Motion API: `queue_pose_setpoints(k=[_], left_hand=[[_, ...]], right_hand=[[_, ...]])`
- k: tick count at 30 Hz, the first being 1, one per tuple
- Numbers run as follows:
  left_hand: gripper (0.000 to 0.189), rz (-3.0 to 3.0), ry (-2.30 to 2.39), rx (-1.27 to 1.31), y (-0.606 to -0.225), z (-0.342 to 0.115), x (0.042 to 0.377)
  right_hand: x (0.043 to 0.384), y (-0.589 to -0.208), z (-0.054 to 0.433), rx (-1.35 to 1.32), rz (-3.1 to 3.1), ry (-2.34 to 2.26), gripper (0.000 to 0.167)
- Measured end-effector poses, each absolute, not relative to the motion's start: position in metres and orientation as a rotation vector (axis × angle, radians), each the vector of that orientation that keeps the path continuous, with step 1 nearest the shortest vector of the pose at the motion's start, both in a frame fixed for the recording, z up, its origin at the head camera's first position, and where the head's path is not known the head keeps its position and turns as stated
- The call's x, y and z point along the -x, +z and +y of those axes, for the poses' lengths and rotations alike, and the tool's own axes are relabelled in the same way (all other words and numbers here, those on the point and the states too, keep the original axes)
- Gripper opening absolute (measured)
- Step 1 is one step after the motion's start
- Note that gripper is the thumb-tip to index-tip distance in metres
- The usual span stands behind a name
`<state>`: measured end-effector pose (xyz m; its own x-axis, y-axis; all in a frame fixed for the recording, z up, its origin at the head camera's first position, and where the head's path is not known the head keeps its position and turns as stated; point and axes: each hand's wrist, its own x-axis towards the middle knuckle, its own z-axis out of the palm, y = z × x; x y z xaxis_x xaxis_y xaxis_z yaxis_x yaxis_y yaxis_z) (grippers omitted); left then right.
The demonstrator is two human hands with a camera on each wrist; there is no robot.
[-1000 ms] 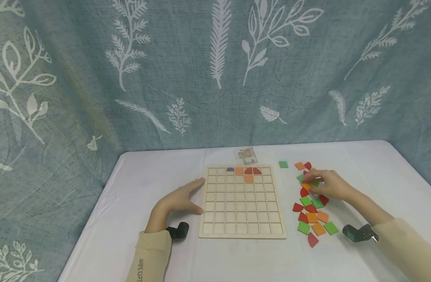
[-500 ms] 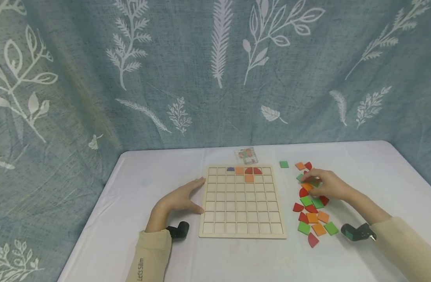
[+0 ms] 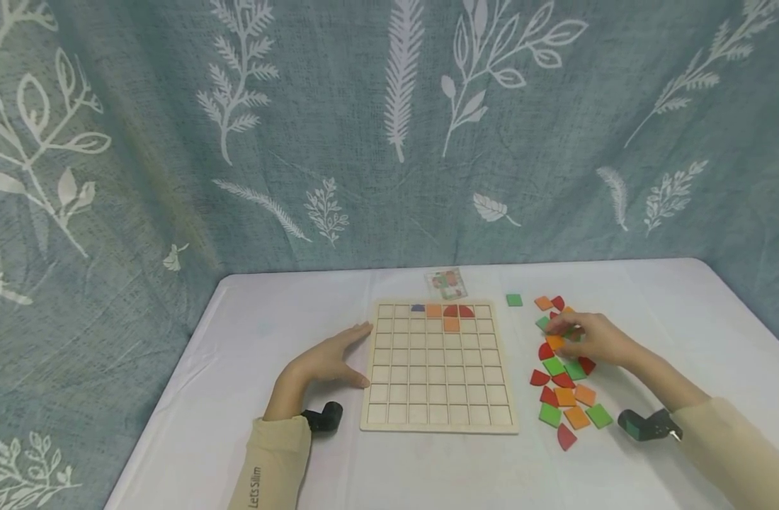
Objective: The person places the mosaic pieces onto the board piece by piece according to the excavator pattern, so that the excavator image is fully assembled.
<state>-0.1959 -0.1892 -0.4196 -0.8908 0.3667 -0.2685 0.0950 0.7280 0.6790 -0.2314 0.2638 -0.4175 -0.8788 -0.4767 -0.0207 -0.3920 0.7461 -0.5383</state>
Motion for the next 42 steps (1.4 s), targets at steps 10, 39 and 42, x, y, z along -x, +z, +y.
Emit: queue_pose_setpoints(k=[10, 39, 42], left_hand=[[0.099, 2.544, 0.972, -0.355, -0.417, -0.189, 0.194], [0.099, 2.551, 0.949, -0.367, -0.418, -0.189, 0.195], [0.099, 2.545, 0.953, -0.366, -0.418, -0.189, 0.195]], right_hand=[[0.230, -0.417, 0.263, 0.685, 2.810, -0.829, 0.029], [0.239, -0.417, 0.257, 0.639, 2.758, -1.115, 0.035], [0.243, -0.420, 0.247, 0.647, 2.742, -1.133, 0.035]])
